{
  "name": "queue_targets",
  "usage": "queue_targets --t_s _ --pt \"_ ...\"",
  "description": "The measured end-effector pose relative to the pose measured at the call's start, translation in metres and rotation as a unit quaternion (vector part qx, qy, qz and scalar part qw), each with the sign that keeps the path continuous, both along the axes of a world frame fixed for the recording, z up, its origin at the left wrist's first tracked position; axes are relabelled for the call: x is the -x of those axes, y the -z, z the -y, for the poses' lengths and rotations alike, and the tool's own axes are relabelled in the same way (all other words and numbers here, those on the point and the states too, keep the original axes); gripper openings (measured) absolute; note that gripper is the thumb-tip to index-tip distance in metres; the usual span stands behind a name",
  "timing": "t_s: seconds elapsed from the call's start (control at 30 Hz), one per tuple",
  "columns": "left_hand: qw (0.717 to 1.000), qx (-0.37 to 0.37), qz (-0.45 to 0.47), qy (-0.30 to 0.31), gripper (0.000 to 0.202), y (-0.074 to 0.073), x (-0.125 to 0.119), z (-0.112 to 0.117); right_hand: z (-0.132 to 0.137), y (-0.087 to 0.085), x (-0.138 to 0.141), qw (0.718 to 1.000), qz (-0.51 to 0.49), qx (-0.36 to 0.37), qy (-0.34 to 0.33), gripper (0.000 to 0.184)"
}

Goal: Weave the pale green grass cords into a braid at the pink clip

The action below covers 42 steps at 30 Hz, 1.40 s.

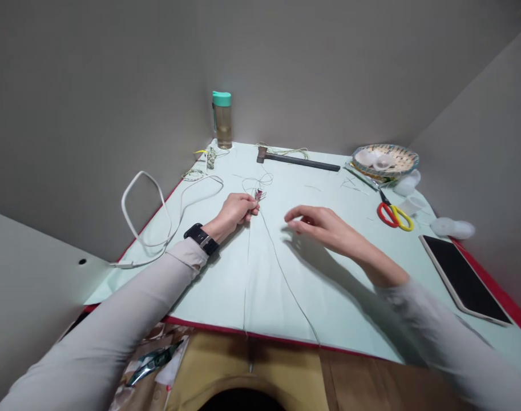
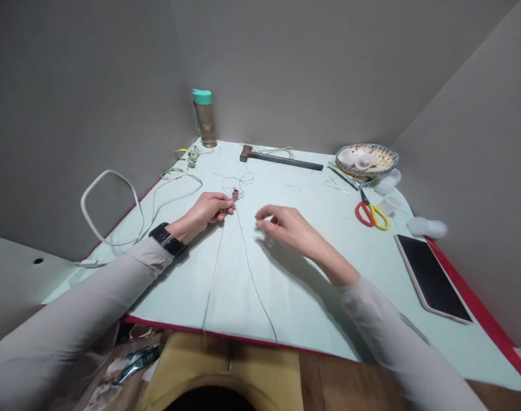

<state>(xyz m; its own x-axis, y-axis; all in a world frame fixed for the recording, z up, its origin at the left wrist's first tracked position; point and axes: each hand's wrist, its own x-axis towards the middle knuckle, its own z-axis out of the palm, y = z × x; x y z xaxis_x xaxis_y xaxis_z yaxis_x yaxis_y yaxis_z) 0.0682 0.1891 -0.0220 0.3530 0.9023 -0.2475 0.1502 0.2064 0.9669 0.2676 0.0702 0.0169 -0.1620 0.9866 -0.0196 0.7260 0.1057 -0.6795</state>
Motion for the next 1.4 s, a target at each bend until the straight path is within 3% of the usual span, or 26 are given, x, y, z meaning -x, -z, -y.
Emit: queue_targets --t_s 0.13,0.27,0.4,0.67,0.9,1.4 --pt "1.0 -0.013 0.001 -0.006 0.021 -0.001 0.002 0.0 -0.058 0.03 0.029 0.996 -0.081 0.003 0.043 0.034" --pt "1.0 -0.019 -0.006 -0.007 0.023 0.002 0.004 0.001 -0.079 0.047 0.049 0.995 -0.092 0.013 0.044 0.026" --pt "1.0 -0.021 -0.012 -0.008 0.022 0.006 0.007 0.0 -0.076 0.052 0.051 0.992 -0.111 0.014 0.052 0.019" --pt "0.999 -0.032 -0.039 0.005 0.019 0.01 0.008 -0.002 -0.076 0.065 0.046 0.971 -0.221 0.026 0.089 0.033" --pt "0.997 -0.037 -0.062 0.011 0.019 0.008 0.008 -0.001 -0.078 0.062 0.047 0.942 -0.319 0.047 0.091 0.04" --pt "0.995 -0.068 -0.077 0.008 0.018 0.014 0.008 -0.003 -0.075 0.066 0.048 0.938 -0.338 0.004 0.081 0.034"
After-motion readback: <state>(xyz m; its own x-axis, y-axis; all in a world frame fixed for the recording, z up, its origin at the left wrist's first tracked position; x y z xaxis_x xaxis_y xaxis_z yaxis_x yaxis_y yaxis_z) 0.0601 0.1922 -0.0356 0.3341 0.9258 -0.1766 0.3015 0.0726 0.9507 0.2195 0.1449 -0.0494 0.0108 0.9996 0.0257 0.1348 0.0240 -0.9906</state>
